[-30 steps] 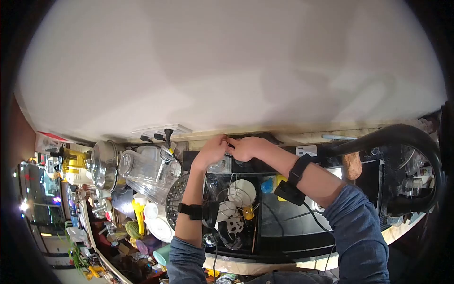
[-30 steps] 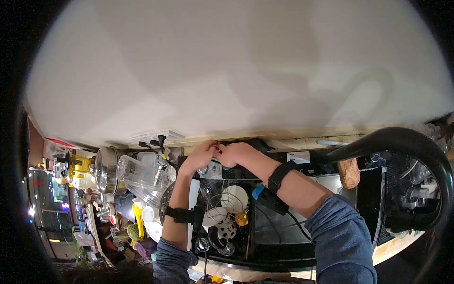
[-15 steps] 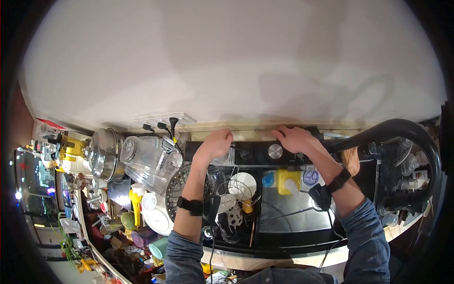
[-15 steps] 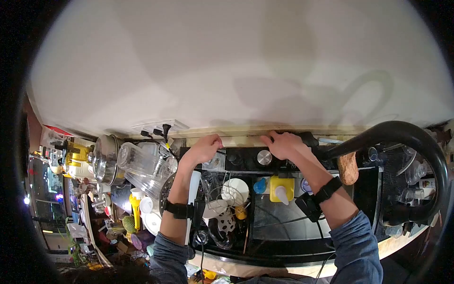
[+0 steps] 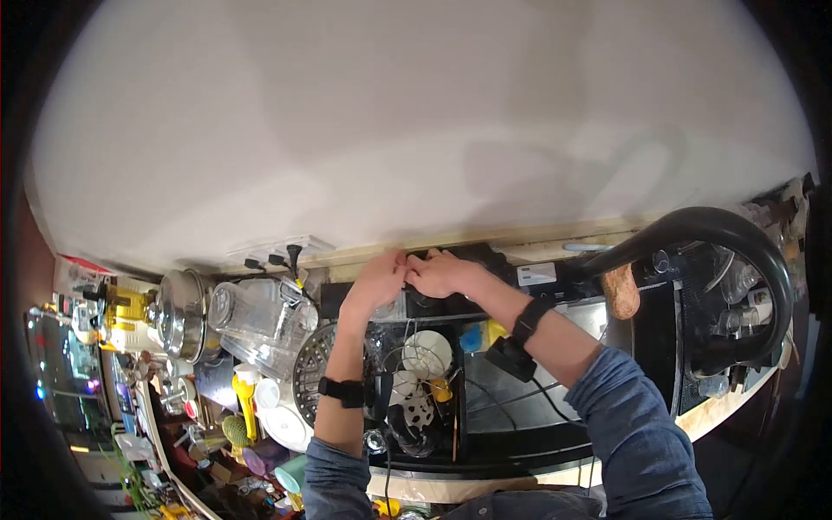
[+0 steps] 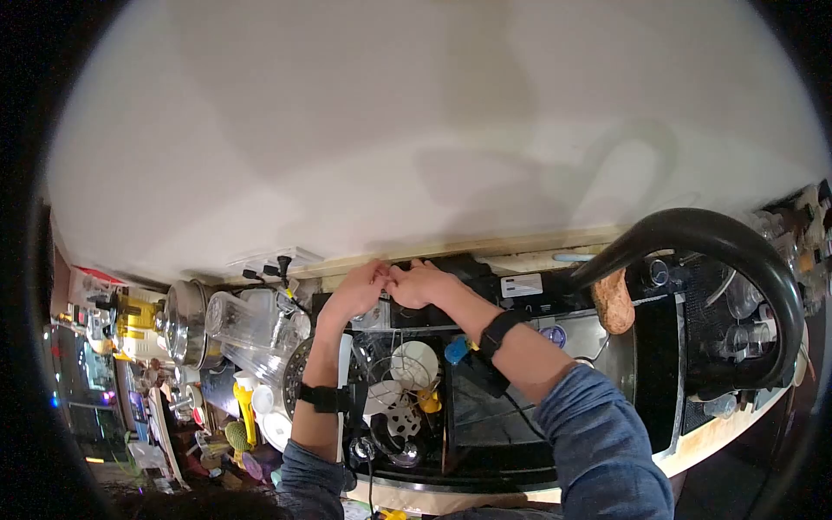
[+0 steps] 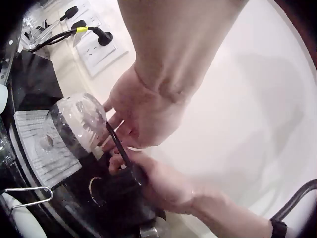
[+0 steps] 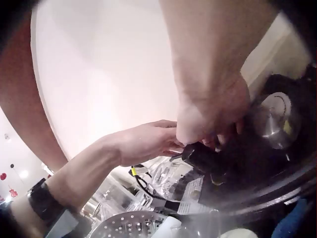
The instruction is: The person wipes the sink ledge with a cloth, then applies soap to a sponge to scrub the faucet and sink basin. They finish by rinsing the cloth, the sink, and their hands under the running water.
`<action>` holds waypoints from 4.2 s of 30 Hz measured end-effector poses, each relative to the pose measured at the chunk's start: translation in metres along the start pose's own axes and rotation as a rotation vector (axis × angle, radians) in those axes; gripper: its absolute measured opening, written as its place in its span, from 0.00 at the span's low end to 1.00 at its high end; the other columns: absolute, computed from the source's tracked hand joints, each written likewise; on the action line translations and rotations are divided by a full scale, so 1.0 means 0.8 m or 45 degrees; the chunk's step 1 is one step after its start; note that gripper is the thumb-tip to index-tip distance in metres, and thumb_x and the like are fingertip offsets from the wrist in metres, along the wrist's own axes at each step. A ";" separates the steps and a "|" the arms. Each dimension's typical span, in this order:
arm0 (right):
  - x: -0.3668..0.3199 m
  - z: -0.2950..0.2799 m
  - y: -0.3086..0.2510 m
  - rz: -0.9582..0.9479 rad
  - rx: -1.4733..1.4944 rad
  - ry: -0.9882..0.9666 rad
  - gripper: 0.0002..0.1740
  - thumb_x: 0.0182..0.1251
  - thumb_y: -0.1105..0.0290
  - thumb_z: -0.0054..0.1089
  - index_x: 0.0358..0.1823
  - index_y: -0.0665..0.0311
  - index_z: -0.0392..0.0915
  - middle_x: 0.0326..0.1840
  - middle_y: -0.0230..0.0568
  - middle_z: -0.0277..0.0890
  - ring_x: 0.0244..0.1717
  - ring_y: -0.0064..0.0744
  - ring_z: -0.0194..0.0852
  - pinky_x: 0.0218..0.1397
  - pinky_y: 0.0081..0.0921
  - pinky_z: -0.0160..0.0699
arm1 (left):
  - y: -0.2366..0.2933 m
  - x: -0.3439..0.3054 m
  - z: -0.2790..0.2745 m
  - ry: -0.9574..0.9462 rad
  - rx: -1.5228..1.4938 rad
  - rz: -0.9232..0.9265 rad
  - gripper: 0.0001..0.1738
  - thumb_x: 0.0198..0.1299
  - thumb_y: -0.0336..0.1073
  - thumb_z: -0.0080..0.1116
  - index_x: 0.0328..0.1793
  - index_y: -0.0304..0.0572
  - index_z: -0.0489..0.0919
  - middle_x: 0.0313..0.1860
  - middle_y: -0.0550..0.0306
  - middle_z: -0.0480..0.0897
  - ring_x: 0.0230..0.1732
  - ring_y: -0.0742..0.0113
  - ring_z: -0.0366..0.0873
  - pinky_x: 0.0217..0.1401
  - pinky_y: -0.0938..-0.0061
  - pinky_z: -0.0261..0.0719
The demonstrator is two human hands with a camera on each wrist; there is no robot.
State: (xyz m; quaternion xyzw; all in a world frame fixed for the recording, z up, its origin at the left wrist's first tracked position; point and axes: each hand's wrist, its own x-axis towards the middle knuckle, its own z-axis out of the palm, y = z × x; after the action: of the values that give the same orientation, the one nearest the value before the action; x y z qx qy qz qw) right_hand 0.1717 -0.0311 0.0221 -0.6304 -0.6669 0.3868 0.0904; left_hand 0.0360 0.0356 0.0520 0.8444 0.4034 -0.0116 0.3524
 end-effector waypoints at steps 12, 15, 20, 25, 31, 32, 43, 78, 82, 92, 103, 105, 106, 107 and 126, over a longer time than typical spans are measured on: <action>-0.036 -0.015 0.020 0.332 -0.460 0.006 0.23 0.66 0.61 0.37 0.56 0.63 0.71 0.56 0.49 0.72 0.58 0.53 0.68 0.61 0.45 0.63 | 0.029 0.005 0.007 -0.049 -0.041 0.112 0.13 0.59 0.33 0.41 0.44 0.33 0.72 0.39 0.36 0.78 0.46 0.40 0.75 0.50 0.56 0.71; -0.068 -0.029 0.046 0.374 -0.535 0.010 0.21 0.62 0.65 0.45 0.56 0.63 0.72 0.53 0.48 0.74 0.58 0.48 0.69 0.60 0.41 0.64 | 0.035 -0.003 0.003 -0.034 0.024 0.122 0.12 0.60 0.34 0.41 0.42 0.33 0.72 0.39 0.36 0.78 0.45 0.38 0.74 0.48 0.55 0.70; -0.107 -0.023 0.088 0.524 -0.390 0.379 0.16 0.62 0.63 0.47 0.48 0.62 0.74 0.45 0.48 0.78 0.53 0.46 0.72 0.57 0.40 0.66 | 0.023 -0.009 0.004 0.052 0.151 0.182 0.13 0.61 0.35 0.41 0.44 0.32 0.71 0.33 0.38 0.79 0.39 0.41 0.76 0.44 0.59 0.72; -0.115 -0.007 0.110 0.557 -0.412 0.641 0.13 0.62 0.62 0.47 0.42 0.61 0.74 0.36 0.50 0.79 0.49 0.48 0.73 0.53 0.42 0.67 | 0.023 -0.028 -0.005 0.025 0.132 0.155 0.12 0.61 0.35 0.43 0.41 0.32 0.70 0.31 0.36 0.78 0.37 0.39 0.75 0.42 0.56 0.71; -0.115 0.008 0.124 0.452 -0.484 0.972 0.08 0.56 0.68 0.56 0.36 0.60 0.73 0.29 0.46 0.76 0.40 0.48 0.73 0.46 0.46 0.69 | 0.018 -0.047 -0.015 0.110 0.157 0.142 0.11 0.62 0.35 0.44 0.39 0.31 0.69 0.31 0.35 0.77 0.37 0.38 0.75 0.41 0.56 0.71; -0.114 0.009 0.128 0.438 -0.360 1.006 0.07 0.55 0.70 0.57 0.35 0.60 0.72 0.29 0.45 0.76 0.39 0.48 0.73 0.45 0.45 0.69 | 0.018 -0.049 -0.016 0.124 0.155 0.149 0.11 0.62 0.35 0.44 0.39 0.31 0.69 0.31 0.35 0.77 0.37 0.38 0.75 0.41 0.56 0.71; -0.148 -0.045 -0.015 -0.073 0.578 1.557 0.10 0.53 0.74 0.62 0.34 0.61 0.69 0.29 0.41 0.74 0.35 0.44 0.74 0.36 0.37 0.71 | 0.073 -0.043 -0.009 0.099 -0.269 0.278 0.20 0.60 0.33 0.52 0.57 0.35 0.67 0.50 0.46 0.79 0.50 0.60 0.77 0.52 0.69 0.75; -0.264 -0.049 0.196 0.945 0.688 1.138 0.21 0.62 0.66 0.54 0.57 0.65 0.70 0.61 0.44 0.68 0.61 0.38 0.63 0.66 0.29 0.56 | 0.187 0.108 0.200 -0.527 0.418 0.605 0.29 0.64 0.49 0.37 0.63 0.36 0.68 0.63 0.40 0.68 0.66 0.44 0.61 0.69 0.60 0.58; -0.260 -0.051 0.189 0.921 0.581 1.183 0.20 0.63 0.64 0.52 0.55 0.65 0.71 0.60 0.48 0.68 0.60 0.40 0.63 0.66 0.31 0.56 | 0.193 0.109 0.188 -0.615 0.650 0.808 0.29 0.64 0.47 0.36 0.65 0.34 0.65 0.65 0.41 0.66 0.66 0.46 0.61 0.70 0.60 0.57; -0.234 0.004 0.308 0.772 0.360 1.161 0.25 0.62 0.55 0.54 0.59 0.58 0.71 0.63 0.43 0.67 0.66 0.44 0.59 0.69 0.34 0.51 | 0.210 0.069 0.160 -0.535 0.289 0.445 0.32 0.62 0.44 0.38 0.69 0.34 0.59 0.65 0.40 0.66 0.68 0.48 0.59 0.71 0.65 0.56; -0.256 -0.002 0.247 0.735 -0.191 1.281 0.19 0.60 0.62 0.54 0.51 0.61 0.74 0.55 0.47 0.72 0.59 0.46 0.66 0.62 0.38 0.61 | 0.208 0.084 0.171 -0.536 0.324 0.620 0.27 0.61 0.43 0.38 0.63 0.35 0.66 0.62 0.38 0.68 0.64 0.47 0.62 0.68 0.63 0.59; -0.265 -0.024 0.203 0.810 -0.436 1.223 0.18 0.58 0.65 0.55 0.50 0.63 0.75 0.52 0.51 0.72 0.57 0.49 0.67 0.61 0.41 0.61 | 0.209 0.088 0.174 -0.529 0.566 0.830 0.25 0.61 0.41 0.39 0.62 0.36 0.67 0.62 0.39 0.68 0.63 0.46 0.63 0.68 0.62 0.60; -0.269 -0.033 0.188 0.869 -0.584 1.167 0.18 0.57 0.66 0.55 0.49 0.65 0.75 0.50 0.53 0.72 0.57 0.51 0.67 0.61 0.42 0.61 | 0.207 0.092 0.178 -0.519 0.687 0.935 0.24 0.61 0.40 0.39 0.61 0.37 0.68 0.62 0.40 0.69 0.62 0.45 0.63 0.67 0.62 0.60; -0.273 -0.033 0.180 0.848 -0.580 1.231 0.18 0.57 0.68 0.54 0.49 0.65 0.75 0.49 0.53 0.72 0.56 0.52 0.67 0.60 0.43 0.61 | 0.202 0.097 0.191 -0.482 0.503 0.907 0.24 0.61 0.40 0.40 0.61 0.37 0.68 0.61 0.40 0.69 0.61 0.45 0.64 0.67 0.61 0.60; -0.339 0.032 0.032 0.191 -0.036 1.360 0.09 0.55 0.76 0.59 0.39 0.64 0.73 0.36 0.43 0.72 0.37 0.44 0.69 0.41 0.38 0.69 | 0.200 -0.007 0.045 -0.098 0.269 0.415 0.17 0.60 0.37 0.46 0.51 0.38 0.77 0.44 0.44 0.81 0.47 0.45 0.77 0.52 0.60 0.74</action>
State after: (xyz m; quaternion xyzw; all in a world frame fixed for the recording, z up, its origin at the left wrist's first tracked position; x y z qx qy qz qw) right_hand 0.2268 -0.2906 0.0882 -0.7863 -0.4865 0.0088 0.3807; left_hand 0.1519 -0.0579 0.1202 0.9297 0.2441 -0.0291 0.2741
